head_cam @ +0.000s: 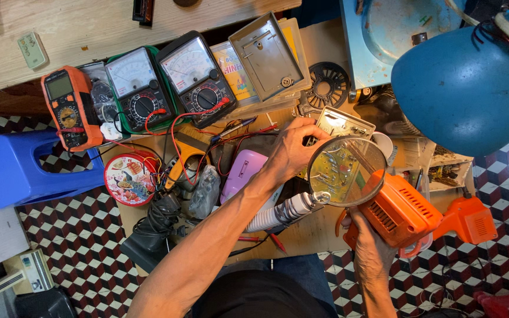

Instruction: The person uses a magnifying glass and a heat gun to inspect and heat a circuit board. They then use pliers to cut a wire on the board.

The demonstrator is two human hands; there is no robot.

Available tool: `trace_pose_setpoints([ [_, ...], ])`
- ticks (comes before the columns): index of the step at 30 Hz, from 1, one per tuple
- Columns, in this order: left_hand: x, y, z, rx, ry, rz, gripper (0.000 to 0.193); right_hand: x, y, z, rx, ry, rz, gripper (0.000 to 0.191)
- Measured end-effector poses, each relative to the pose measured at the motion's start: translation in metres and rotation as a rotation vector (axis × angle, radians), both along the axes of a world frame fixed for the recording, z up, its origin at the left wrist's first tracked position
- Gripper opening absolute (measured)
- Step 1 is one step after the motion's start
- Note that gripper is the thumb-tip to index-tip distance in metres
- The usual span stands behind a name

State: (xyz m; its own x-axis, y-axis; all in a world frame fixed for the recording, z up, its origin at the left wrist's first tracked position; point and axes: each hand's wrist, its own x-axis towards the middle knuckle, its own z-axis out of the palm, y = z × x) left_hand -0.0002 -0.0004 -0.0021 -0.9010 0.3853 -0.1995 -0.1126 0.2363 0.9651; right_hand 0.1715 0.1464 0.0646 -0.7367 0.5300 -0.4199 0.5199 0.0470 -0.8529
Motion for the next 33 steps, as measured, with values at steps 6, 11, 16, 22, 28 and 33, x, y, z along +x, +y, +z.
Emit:
trace_pose_setpoints([
  [6, 0.0, 0.001, 0.001, -0.001, 0.0, 0.004, 0.026, 0.001, 0.0, -0.002, -0.032, 0.011, -0.024, 0.027],
  [11, 0.001, 0.002, -0.004, -0.01, -0.004, 0.009, 0.026, 0.004, 0.002, -0.004, -0.068, 0.047, -0.044, 0.027],
  [16, 0.001, 0.002, -0.016, -0.016, 0.071, 0.008, 0.024, 0.011, 0.001, -0.007, -0.16, 0.102, -0.198, 0.025],
  [22, 0.0, 0.016, -0.022, 0.038, 0.104, 0.003, 0.022, 0.048, 0.033, 0.018, -0.126, 0.213, -0.38, 0.026],
  [28, -0.001, 0.022, -0.004, 0.0, 0.069, -0.059, 0.022, 0.063, 0.075, 0.044, -0.083, 0.234, -0.553, 0.022],
  [33, 0.0, 0.024, 0.015, 0.08, -0.061, -0.107, 0.021, 0.063, 0.092, 0.05, -0.037, 0.294, -0.525, 0.023],
])
